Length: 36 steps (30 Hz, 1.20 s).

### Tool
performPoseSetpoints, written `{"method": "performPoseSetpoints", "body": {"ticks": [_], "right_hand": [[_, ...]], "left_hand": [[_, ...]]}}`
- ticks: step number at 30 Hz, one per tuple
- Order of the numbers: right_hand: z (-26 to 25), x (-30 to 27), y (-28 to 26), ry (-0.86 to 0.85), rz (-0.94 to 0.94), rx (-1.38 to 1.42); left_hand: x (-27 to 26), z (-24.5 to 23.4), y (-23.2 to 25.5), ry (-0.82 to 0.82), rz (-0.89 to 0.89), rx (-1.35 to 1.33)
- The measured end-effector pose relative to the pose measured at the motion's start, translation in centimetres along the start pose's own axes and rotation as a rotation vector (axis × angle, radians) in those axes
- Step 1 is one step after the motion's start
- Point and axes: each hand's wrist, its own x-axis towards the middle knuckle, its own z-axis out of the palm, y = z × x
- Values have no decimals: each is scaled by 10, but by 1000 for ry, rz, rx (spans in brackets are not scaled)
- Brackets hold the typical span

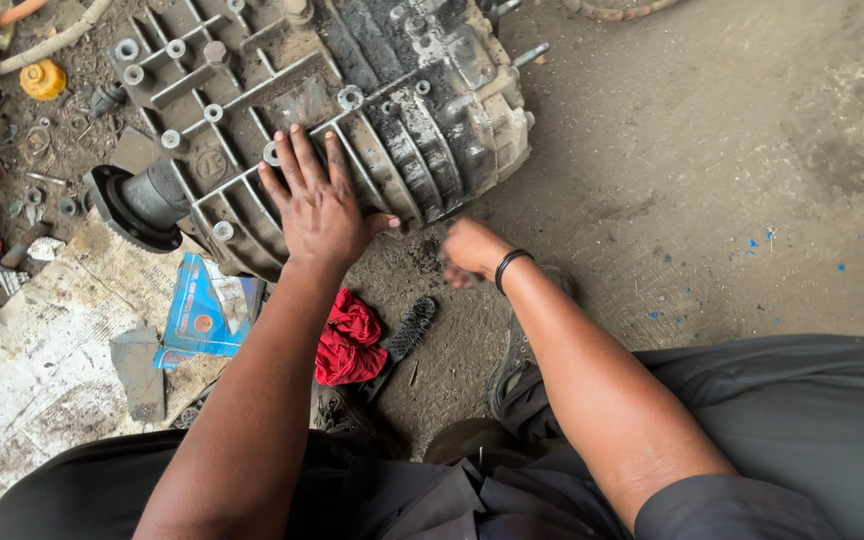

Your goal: The person is cleaning the exterior of a large, dirty engine block using a small metal tool. They are scraping and picking at the surface to remove grime and debris from the cooling fins and crevices. The person works methodically along the side of the engine, occasionally adjusting their grip on the tool.

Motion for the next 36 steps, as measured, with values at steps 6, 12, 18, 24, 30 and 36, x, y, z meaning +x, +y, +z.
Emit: {"method": "performPoseSetpoints", "body": {"ticks": [6,12,18,24,30,36], "right_hand": [[-13,6,22,359,-442,-523],[6,-4,9,378,-382,-174],[1,-11,-10,35,-139,504],[15,13,12,77,-163,441],[44,57,48,70,-289,719],[55,59,52,481,-525,372]], "left_hand": [[1,1,0,-27,-12,-3],[-2,-1,1,-32,-16,-1],[1,3,0,-49,-21,3],[1,3,0,-38,-16,1],[2,4,1,-26,-20,-8],[1,2,2,-54,-35,-3]]}}
